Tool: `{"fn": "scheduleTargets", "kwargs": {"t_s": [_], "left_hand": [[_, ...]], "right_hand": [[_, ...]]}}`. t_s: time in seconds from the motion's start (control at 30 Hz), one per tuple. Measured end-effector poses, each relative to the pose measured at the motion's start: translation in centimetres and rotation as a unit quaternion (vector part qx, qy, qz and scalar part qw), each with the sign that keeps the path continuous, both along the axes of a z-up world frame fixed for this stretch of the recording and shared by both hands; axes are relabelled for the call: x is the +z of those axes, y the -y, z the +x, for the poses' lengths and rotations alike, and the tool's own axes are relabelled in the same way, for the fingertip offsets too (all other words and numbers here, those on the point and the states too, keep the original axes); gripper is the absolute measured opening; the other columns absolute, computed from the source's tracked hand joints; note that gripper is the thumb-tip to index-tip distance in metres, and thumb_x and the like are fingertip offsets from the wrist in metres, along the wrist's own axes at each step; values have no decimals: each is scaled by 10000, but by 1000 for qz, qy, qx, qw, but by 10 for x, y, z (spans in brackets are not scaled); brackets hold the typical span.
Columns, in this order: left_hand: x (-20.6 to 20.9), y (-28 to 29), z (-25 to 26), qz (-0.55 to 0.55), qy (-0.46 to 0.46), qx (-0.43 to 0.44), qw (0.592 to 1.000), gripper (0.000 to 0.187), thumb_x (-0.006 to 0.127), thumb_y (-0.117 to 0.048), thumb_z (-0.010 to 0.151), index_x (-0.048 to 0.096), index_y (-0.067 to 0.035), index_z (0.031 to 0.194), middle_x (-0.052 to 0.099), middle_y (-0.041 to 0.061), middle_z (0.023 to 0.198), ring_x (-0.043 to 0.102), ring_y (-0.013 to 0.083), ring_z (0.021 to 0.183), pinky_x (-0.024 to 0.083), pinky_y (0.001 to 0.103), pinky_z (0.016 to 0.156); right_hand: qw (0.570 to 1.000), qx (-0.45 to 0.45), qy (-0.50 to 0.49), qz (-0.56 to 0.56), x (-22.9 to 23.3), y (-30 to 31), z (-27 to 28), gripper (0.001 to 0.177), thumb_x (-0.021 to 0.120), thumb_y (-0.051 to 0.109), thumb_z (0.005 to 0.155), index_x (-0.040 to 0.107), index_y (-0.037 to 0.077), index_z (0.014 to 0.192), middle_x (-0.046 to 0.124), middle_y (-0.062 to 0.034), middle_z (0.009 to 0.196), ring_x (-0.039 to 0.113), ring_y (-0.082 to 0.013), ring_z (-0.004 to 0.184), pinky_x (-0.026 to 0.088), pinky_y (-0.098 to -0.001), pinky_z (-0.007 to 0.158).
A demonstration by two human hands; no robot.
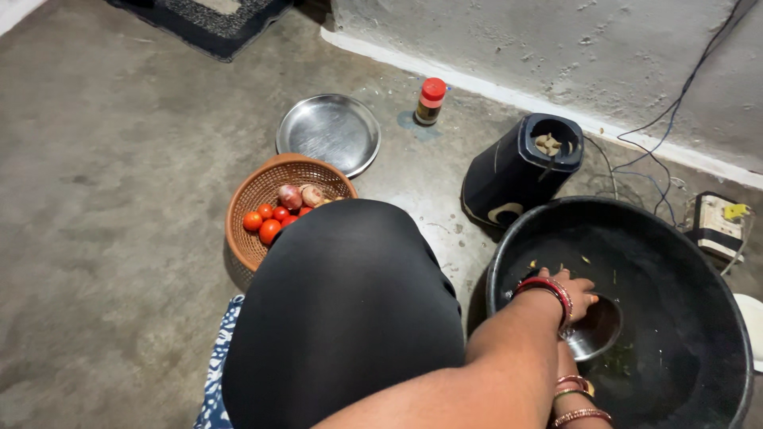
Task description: The person washes a white plastic lid and a metal blender jar in a black basin filled with water. They scrub the lid with their hands, then use a blue brush to clean the inside of the jar, rinsing both items in the basin.
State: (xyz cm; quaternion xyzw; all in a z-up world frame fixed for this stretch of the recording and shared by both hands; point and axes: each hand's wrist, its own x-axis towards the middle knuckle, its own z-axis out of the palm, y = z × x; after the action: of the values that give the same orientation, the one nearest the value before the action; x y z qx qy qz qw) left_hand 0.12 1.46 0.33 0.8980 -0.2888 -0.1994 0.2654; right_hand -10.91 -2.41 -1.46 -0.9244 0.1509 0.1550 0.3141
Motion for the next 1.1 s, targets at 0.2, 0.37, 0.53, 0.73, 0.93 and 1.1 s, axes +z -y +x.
{"fn": "scheduleTargets", "kwargs": {"t_s": [0.2,0.37,0.53,0.73,0.93,1.1], "left_hand": [[6,-5,4,-27,-146,90,985,629,514,-554,966,486,-279,1531,301,151,1661,256,427,1523,242,521,1237],[30,-18,3,-50,-152,130,979,671,572,-565,932,474,-274,1528,328,138,1641,286,409,1503,250,483,1233],[27,-19,-2,-52,-141,107,983,550,506,-547,961,548,-350,1472,377,105,1632,320,403,1495,260,500,1235],[31,-17,-4,-63,-164,101,979,554,574,-540,933,552,-366,1458,311,100,1650,244,408,1519,228,499,1235],[29,-30,1,-74,-150,150,975,655,641,-442,902,486,-278,1517,381,133,1615,375,398,1463,317,478,1206],[8,-19,6,-100,-131,148,975,476,495,-406,1023,546,-281,1479,501,145,1534,465,411,1397,309,502,1214]], "right_hand": [[932,251,19,-259,18,34,-15,488,521,409,918,673,147,1301,642,-87,1394,481,-297,1338,302,-437,1157],[999,-1,11,-49,17,16,4,456,519,406,946,653,176,1315,624,-61,1421,515,-284,1330,354,-400,1175],[983,-106,49,141,16,-8,3,509,529,404,947,580,157,1390,558,-93,1476,481,-305,1366,341,-432,1167],[895,301,10,-330,38,19,-28,631,558,435,915,486,158,1477,445,-86,1557,386,-318,1433,261,-490,1193],[969,148,16,-196,28,11,-5,421,601,345,893,688,85,1212,720,-168,1216,650,-395,1156,514,-463,1001],[978,-112,70,160,17,-10,8,392,486,299,1025,668,-28,1143,731,-309,1050,682,-448,962,518,-509,754]]}}
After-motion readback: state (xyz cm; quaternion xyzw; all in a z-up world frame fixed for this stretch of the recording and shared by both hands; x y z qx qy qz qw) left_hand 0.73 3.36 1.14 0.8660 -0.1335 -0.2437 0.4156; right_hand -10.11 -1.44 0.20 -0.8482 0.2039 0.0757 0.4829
